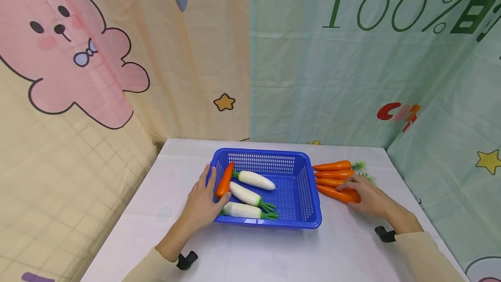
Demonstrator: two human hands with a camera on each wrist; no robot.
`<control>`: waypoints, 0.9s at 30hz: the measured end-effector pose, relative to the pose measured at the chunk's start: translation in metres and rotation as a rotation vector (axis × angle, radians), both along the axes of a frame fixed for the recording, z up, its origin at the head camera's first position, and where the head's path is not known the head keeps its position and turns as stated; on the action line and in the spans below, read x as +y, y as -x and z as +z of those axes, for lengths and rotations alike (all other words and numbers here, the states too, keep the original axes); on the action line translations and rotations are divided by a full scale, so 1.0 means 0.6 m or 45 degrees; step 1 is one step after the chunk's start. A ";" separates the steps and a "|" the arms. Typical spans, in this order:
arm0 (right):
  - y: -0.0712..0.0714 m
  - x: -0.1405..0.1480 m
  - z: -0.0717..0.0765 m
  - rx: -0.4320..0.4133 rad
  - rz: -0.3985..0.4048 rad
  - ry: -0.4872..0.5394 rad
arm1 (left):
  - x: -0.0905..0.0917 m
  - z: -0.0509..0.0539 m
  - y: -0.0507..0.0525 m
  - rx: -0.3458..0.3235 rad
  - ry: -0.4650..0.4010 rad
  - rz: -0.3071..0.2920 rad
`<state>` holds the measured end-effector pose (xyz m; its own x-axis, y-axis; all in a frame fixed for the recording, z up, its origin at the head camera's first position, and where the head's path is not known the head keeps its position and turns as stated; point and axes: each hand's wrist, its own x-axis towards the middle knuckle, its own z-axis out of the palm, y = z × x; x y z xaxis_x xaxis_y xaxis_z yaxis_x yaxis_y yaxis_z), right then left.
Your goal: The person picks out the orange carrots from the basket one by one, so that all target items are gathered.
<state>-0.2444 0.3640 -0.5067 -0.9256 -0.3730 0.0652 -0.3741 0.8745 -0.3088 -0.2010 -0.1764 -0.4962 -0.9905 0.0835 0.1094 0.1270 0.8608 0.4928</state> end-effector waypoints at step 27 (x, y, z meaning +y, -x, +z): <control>0.008 -0.080 0.078 0.219 0.169 0.031 | -0.011 0.009 0.002 -0.090 -0.053 -0.050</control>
